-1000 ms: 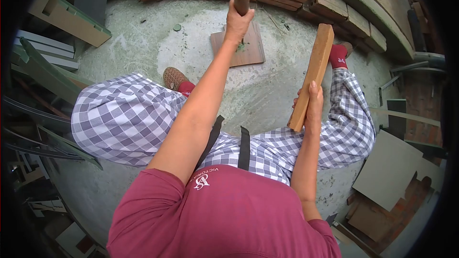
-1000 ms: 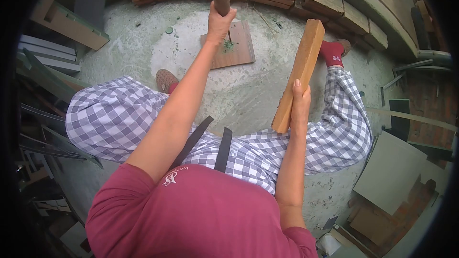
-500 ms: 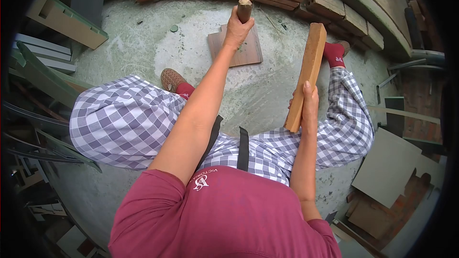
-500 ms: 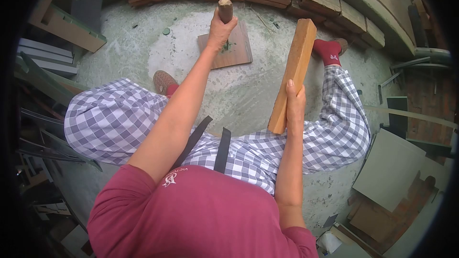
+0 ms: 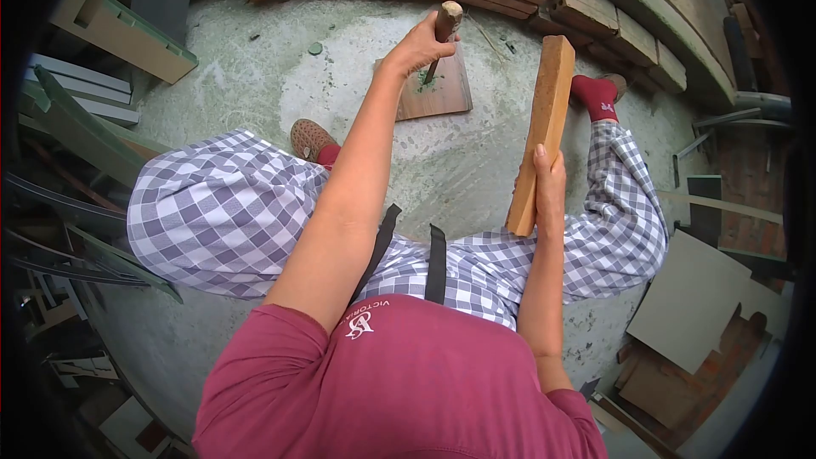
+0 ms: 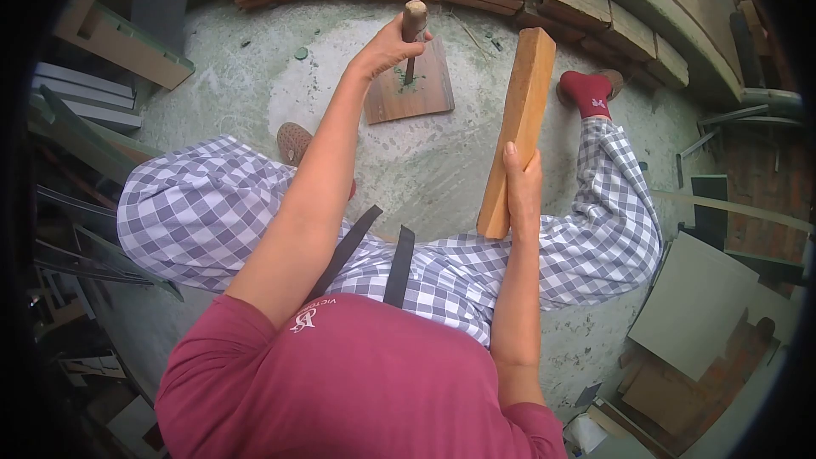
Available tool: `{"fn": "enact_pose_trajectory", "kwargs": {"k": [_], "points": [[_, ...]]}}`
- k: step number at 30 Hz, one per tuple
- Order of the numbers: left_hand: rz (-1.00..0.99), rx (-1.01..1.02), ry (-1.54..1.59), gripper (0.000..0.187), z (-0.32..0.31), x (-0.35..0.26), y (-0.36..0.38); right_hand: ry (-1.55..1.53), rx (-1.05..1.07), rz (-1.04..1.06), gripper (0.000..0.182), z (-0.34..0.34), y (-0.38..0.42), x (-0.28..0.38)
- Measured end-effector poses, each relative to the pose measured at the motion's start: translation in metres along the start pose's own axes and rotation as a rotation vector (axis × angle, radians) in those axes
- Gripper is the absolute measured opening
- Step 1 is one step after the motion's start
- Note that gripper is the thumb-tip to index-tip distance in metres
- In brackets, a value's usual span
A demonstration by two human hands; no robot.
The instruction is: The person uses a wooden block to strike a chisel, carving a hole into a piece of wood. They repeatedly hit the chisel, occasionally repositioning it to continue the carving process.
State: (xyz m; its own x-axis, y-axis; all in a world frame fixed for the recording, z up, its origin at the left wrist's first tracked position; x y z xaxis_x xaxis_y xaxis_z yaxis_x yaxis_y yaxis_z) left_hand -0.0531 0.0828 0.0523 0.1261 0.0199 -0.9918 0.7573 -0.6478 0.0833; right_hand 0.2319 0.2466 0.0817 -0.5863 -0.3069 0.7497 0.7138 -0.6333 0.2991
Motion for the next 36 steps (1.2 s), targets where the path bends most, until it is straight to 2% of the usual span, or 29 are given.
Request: {"fn": "enact_pose_trajectory", "kwargs": {"k": [3, 6, 9, 11, 16, 18, 19, 22, 25, 28, 30, 32, 35, 36], "points": [[0.007, -0.125, -0.017, 0.048, -0.011, 0.004, 0.002, -0.019, 0.005, 0.010, 0.056, -0.001, 0.000, 0.002], [-0.086, -0.181, 0.158, 0.046, -0.021, 0.004, 0.006, -0.008, 0.010, -0.014, 0.055, -0.001, 0.002, 0.005], [-0.027, -0.080, 0.157, 0.042, -0.027, 0.002, 0.009, -0.021, 0.017, 0.011, 0.055, -0.002, 0.003, 0.013], [-0.068, -0.046, 0.091, 0.029, -0.031, -0.004, 0.011, -0.025, 0.007, 0.044, 0.055, -0.001, 0.002, 0.025], [-0.021, 0.014, 0.058, 0.028, -0.031, -0.006, 0.012, -0.113, -0.091, 0.201, 0.058, 0.003, 0.019, 0.090], [-0.015, 0.027, 0.021, 0.027, -0.033, -0.006, 0.011, -0.168, -0.194, 0.292, 0.071, 0.005, 0.031, 0.121], [-0.018, 0.042, 0.052, 0.027, -0.035, -0.006, 0.011, -0.174, -0.241, 0.360, 0.072, 0.003, 0.032, 0.129], [-0.042, 0.070, 0.083, 0.028, -0.040, -0.002, 0.010, -0.037, -0.278, 0.362, 0.070, -0.015, 0.034, 0.148], [-0.030, 0.080, 0.104, 0.029, -0.048, -0.005, 0.011, 0.345, -0.019, 0.200, 0.068, -0.041, 0.016, 0.131], [-0.007, 0.052, 0.098, 0.032, -0.049, 0.000, 0.012, 0.202, 0.077, 0.129, 0.066, -0.025, 0.013, 0.135], [-0.011, 0.144, -0.040, 0.034, -0.048, 0.004, 0.007, 0.140, 0.013, 0.183, 0.063, -0.011, 0.016, 0.150], [-0.003, 0.153, -0.007, 0.035, -0.048, 0.007, 0.008, 0.053, -0.210, 0.386, 0.062, 0.008, 0.018, 0.166], [-0.005, 0.098, 0.012, 0.035, -0.046, -0.003, 0.009, 0.024, -0.326, 0.432, 0.062, 0.009, 0.016, 0.169], [-0.006, 0.112, -0.008, 0.037, -0.046, -0.001, 0.008, 0.118, -0.304, 0.386, 0.063, -0.001, 0.016, 0.166]]}}
Point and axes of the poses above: each hand's wrist, its own y-axis away from the middle knuckle, its own z-axis out of the back of the hand, x = y × z, the point moved 4 cm from there along -y, towards the middle knuckle, and after that the axes turned 13 degrees about y, right-handed, at the moved point
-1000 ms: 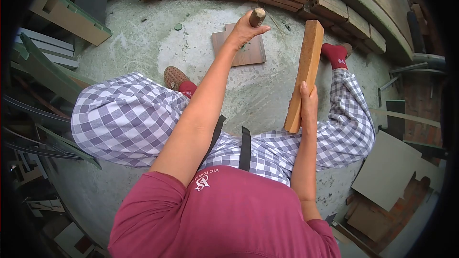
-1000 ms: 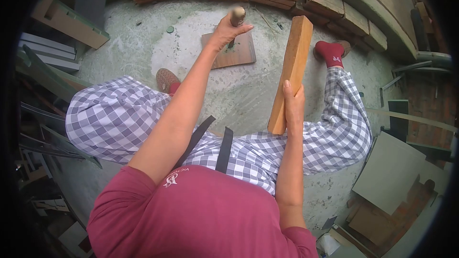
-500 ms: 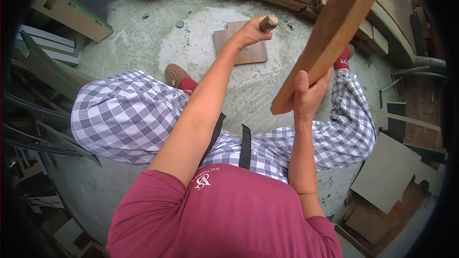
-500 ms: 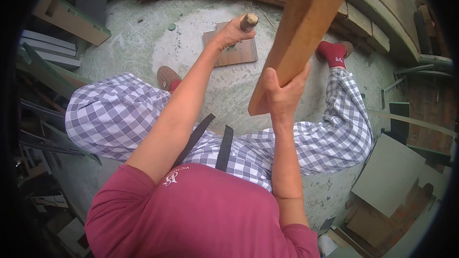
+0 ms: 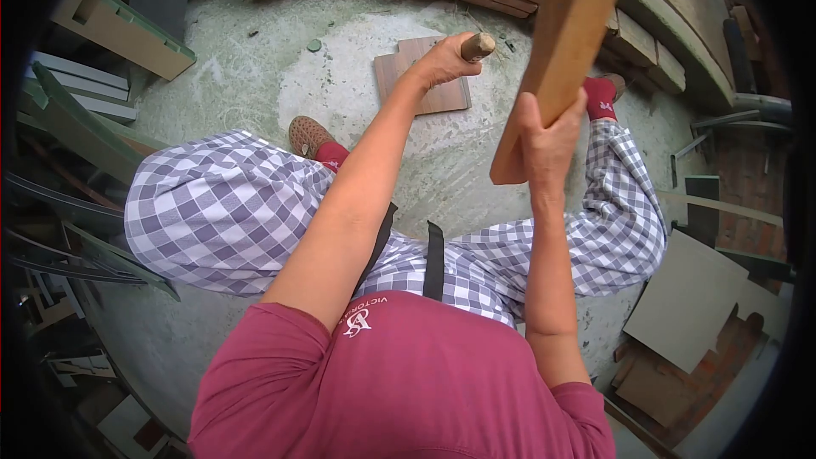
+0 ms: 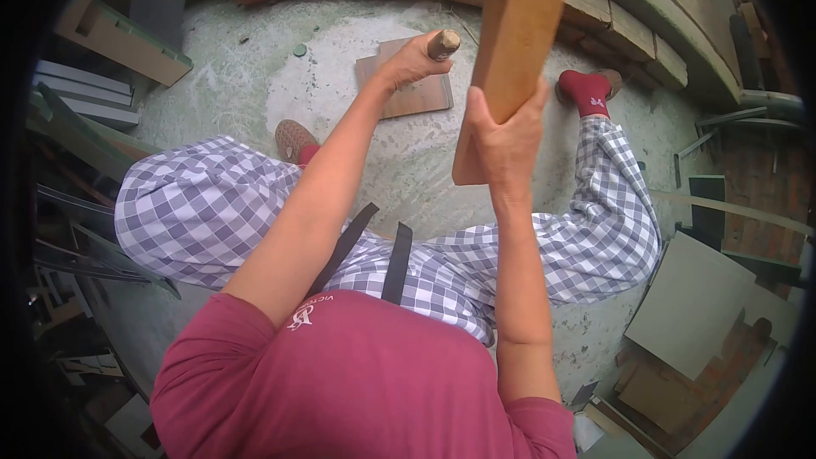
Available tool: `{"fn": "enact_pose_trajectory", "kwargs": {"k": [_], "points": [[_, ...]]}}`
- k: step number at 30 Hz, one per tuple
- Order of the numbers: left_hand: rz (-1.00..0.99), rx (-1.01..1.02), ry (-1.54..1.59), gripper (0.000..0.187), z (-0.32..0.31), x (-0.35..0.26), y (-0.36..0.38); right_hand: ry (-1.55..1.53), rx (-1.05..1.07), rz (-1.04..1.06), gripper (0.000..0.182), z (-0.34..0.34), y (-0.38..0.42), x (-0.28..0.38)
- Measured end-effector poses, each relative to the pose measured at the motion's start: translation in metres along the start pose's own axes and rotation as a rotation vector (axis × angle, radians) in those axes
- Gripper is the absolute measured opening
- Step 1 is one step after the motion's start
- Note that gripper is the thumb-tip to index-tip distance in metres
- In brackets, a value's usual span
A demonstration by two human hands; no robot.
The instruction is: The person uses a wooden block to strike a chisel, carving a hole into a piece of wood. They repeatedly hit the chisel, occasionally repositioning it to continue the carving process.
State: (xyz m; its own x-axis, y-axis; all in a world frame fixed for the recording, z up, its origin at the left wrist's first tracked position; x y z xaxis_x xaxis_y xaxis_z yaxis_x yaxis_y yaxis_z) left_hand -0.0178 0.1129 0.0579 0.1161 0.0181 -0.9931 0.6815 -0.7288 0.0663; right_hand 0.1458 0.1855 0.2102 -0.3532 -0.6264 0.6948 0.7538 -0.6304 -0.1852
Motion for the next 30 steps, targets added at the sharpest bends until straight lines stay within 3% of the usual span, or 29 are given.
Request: {"fn": "enact_pose_trajectory", "kwargs": {"k": [2, 4, 7, 13, 16, 18, 20, 24, 26, 29, 30], "points": [[-0.005, 0.012, -0.021, 0.038, -0.001, 0.000, -0.001, 0.279, 0.369, -0.127, 0.066, -0.028, 0.009, -0.026], [0.077, -0.049, 0.032, 0.040, -0.001, 0.005, -0.002, 0.122, 0.323, -0.124, 0.066, -0.026, 0.004, -0.031], [0.011, 0.007, -0.003, 0.037, 0.000, 0.001, 0.003, -0.049, 0.234, -0.114, 0.062, -0.001, 0.000, -0.017], [0.026, 0.024, 0.073, 0.033, 0.002, 0.007, -0.004, -0.030, 0.003, 0.014, 0.063, 0.005, -0.007, 0.005], [0.010, -0.012, 0.109, 0.032, 0.000, 0.006, -0.002, 0.108, 0.304, -0.097, 0.063, -0.034, 0.013, -0.026], [0.008, -0.051, 0.129, 0.031, 0.006, 0.003, -0.002, 0.176, 0.305, -0.090, 0.064, -0.021, 0.003, -0.023], [0.070, 0.028, 0.050, 0.032, 0.003, 0.002, 0.001, 0.038, 0.357, -0.142, 0.064, -0.005, -0.002, -0.012], [0.049, -0.001, 0.073, 0.033, 0.003, 0.004, 0.001, -0.122, 0.050, 0.000, 0.067, 0.024, -0.016, 0.022], [0.038, 0.005, 0.081, 0.034, 0.004, 0.004, 0.001, -0.094, 0.011, -0.009, 0.069, 0.018, -0.011, 0.021], [0.031, 0.005, 0.076, 0.035, 0.001, 0.007, -0.006, 0.315, 0.321, -0.050, 0.064, -0.034, 0.009, -0.031], [0.038, -0.003, 0.054, 0.036, -0.001, 0.008, -0.006, 0.312, 0.320, -0.052, 0.064, -0.030, 0.010, -0.033]]}}
Point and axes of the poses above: each hand's wrist, its own y-axis away from the middle knuckle, its own z-axis out of the back of the hand, x = y × z, the point moved 4 cm from there along -y, towards the middle knuckle, and after that the axes turned 13 degrees about y, right-handed, at the moved point
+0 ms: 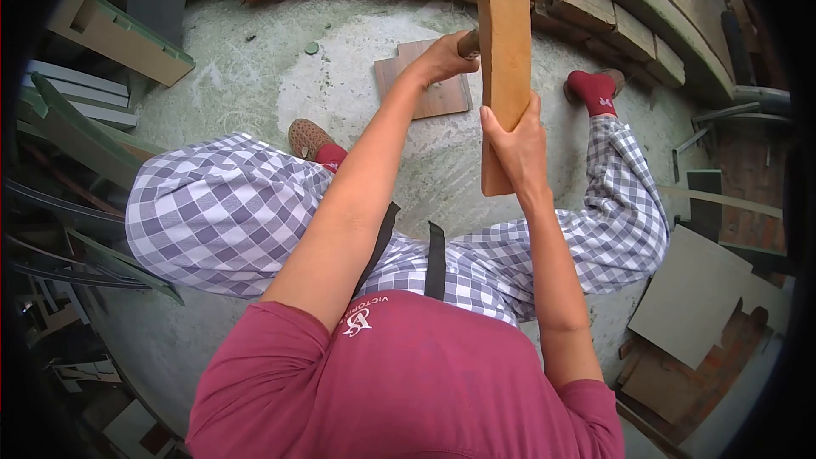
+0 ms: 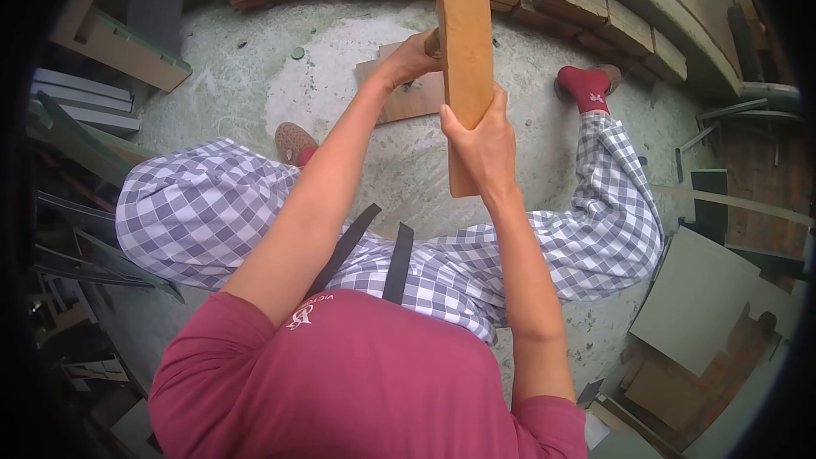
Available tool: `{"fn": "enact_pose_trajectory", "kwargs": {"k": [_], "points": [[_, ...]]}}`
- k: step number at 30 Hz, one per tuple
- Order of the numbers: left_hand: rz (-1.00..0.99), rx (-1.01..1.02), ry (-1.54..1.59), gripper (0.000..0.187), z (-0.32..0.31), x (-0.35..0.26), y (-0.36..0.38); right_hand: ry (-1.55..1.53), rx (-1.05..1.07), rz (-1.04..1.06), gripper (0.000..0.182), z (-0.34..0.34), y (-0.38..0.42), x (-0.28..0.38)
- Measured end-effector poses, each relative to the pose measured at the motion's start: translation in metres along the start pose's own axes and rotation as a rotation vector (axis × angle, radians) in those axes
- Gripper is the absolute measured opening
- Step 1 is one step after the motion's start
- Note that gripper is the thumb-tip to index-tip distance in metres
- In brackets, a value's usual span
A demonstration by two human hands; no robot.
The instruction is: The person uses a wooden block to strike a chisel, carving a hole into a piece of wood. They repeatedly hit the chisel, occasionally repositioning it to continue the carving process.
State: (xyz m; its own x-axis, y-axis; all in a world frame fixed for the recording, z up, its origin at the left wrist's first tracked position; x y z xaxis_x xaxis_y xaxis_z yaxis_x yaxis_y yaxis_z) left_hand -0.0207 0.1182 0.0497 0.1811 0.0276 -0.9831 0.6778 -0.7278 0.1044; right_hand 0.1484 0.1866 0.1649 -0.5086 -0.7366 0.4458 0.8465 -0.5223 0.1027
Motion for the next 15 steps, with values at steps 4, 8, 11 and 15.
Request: {"fn": "enact_pose_trajectory", "kwargs": {"k": [4, 8, 11, 15], "points": [[0.055, -0.011, -0.090, 0.035, -0.006, -0.009, 0.010, -0.361, 0.140, -0.162, 0.056, 0.001, 0.010, -0.012], [-0.129, -0.064, -0.154, 0.028, -0.025, 0.015, 0.011, -0.402, -0.004, -0.152, 0.053, -0.005, 0.012, -0.042], [-0.501, -0.104, -0.419, 0.026, -0.065, 0.018, 0.039, -0.452, -0.053, -0.194, 0.052, -0.006, 0.009, -0.062], [-0.620, -0.034, -0.610, 0.024, -0.095, 0.077, 0.085, -0.463, -0.105, -0.228, 0.052, -0.001, 0.009, -0.075]]}}
Point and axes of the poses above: each hand's wrist, its own y-axis away from the middle knuckle, its own z-axis out of the back of the hand, x = y × z, the point moved 4 cm from there along -y, towards the middle knuckle, and after that the axes turned 13 degrees about y, right-handed, at the moved point
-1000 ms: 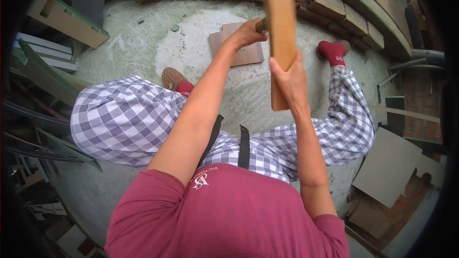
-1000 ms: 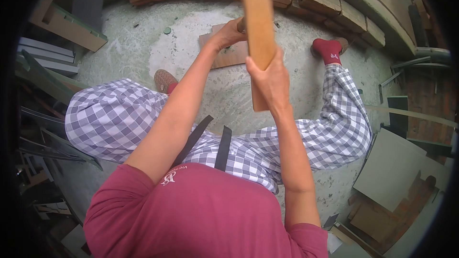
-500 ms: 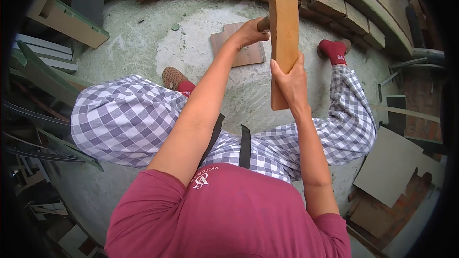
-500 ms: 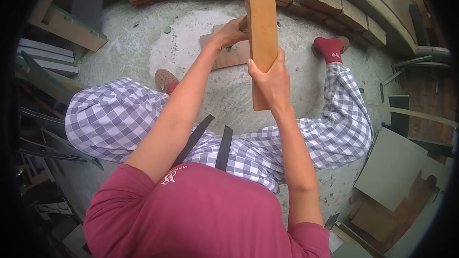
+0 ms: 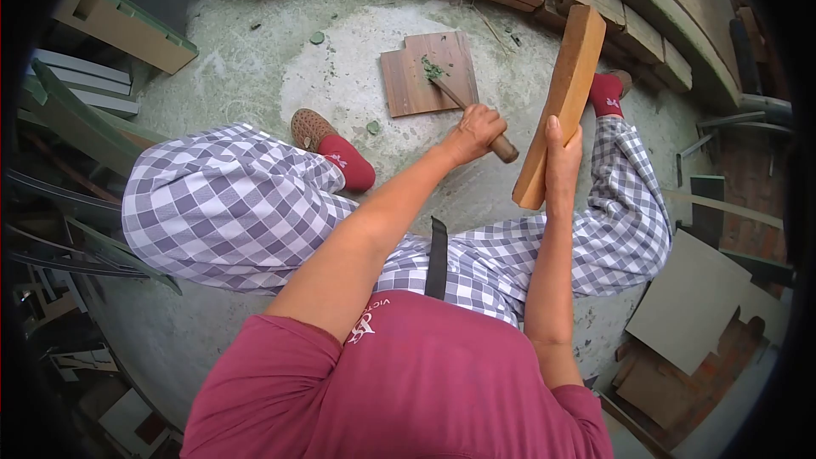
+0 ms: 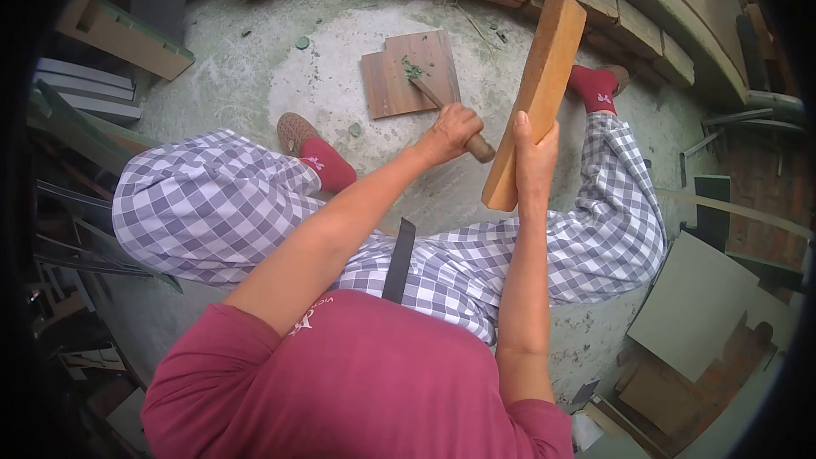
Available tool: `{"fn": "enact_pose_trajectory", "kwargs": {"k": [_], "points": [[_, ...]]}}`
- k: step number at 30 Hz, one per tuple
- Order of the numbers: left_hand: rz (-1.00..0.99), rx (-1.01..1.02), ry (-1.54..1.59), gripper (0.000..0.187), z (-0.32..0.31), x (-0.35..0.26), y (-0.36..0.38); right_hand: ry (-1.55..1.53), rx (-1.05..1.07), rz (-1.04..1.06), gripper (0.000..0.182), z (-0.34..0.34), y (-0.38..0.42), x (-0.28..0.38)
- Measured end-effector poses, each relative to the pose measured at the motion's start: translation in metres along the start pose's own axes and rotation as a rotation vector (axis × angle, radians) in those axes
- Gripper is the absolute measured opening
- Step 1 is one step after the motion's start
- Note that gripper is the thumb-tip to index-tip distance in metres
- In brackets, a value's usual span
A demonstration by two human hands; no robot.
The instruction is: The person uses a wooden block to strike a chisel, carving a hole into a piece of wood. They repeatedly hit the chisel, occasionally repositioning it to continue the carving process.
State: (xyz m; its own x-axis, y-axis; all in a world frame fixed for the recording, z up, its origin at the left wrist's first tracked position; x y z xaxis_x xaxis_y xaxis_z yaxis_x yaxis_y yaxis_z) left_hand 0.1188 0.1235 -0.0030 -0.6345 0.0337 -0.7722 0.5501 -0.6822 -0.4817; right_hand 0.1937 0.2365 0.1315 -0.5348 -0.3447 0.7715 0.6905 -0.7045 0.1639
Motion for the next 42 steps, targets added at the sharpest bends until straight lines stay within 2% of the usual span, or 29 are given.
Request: {"fn": "enact_pose_trajectory", "kwargs": {"k": [1, 5, 7, 8, 10, 11, 14, 16, 18, 22, 24, 28, 30, 37, 42], "points": [[-0.048, 0.095, -0.065, 0.024, -0.005, -0.002, 0.008, 0.001, -0.017, -0.027, 0.052, 0.003, 0.000, -0.003], [-0.050, 0.109, -0.073, 0.025, -0.001, -0.001, 0.007, -0.014, -0.010, -0.050, 0.052, 0.002, -0.002, -0.011], [-0.004, -0.156, -0.020, 0.031, 0.010, -0.004, -0.013, -0.044, -0.009, -0.056, 0.053, 0.001, -0.001, -0.013], [-0.006, -0.155, -0.019, 0.031, 0.012, -0.006, -0.021, -0.044, -0.012, -0.057, 0.053, 0.002, 0.000, -0.014], [0.048, -0.333, -0.023, 0.036, 0.027, -0.003, -0.035, -0.028, -0.008, -0.050, 0.053, 0.000, 0.000, -0.014], [0.047, -0.336, -0.027, 0.036, 0.032, -0.001, -0.042, -0.029, -0.006, -0.046, 0.053, 0.000, 0.000, -0.013], [0.156, -0.585, 0.067, 0.037, 0.064, 0.005, -0.059, -0.010, 0.005, -0.061, 0.053, 0.001, 0.000, -0.015], [0.279, -0.769, 0.119, 0.032, 0.086, 0.019, -0.067, -0.005, -0.018, -0.053, 0.053, 0.002, 0.001, -0.016], [0.566, -0.819, 0.424, 0.029, 0.112, 0.027, -0.071, -0.007, -0.015, -0.059, 0.054, 0.002, 0.001, -0.016], [0.507, -0.890, 0.566, 0.026, 0.136, 0.056, -0.066, -0.015, 0.001, -0.065, 0.054, 0.000, -0.001, -0.017], [0.488, -0.970, 0.632, 0.018, 0.137, 0.059, -0.063, -0.006, 0.008, -0.062, 0.055, -0.001, 0.001, -0.014], [0.510, -0.948, 0.652, 0.019, 0.128, 0.059, -0.062, 0.019, 0.014, -0.048, 0.057, -0.002, 0.002, -0.014], [0.541, -0.892, 0.584, 0.029, 0.126, 0.059, -0.063, 0.024, 0.012, -0.047, 0.058, -0.001, 0.002, -0.014], [0.558, -0.855, 0.532, 0.029, 0.122, 0.058, -0.066, 0.010, 0.019, -0.046, 0.059, -0.001, 0.002, -0.013], [0.543, -0.756, 0.527, 0.030, 0.120, 0.049, -0.074, 0.020, -0.013, 0.036, 0.061, 0.005, 0.001, 0.024]]}}
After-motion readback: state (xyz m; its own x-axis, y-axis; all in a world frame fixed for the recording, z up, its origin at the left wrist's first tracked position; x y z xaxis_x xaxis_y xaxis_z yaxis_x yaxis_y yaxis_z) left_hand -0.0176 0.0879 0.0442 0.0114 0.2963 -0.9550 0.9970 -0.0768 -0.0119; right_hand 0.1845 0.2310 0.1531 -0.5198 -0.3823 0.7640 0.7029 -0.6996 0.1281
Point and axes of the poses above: each hand's wrist, its own y-axis away from the middle knuckle, its own z-axis out of the back of the hand, x = y × z, the point moved 4 cm from there along -y, towards the middle knuckle, and after that the axes turned 13 degrees about y, right-handed, at the moved point
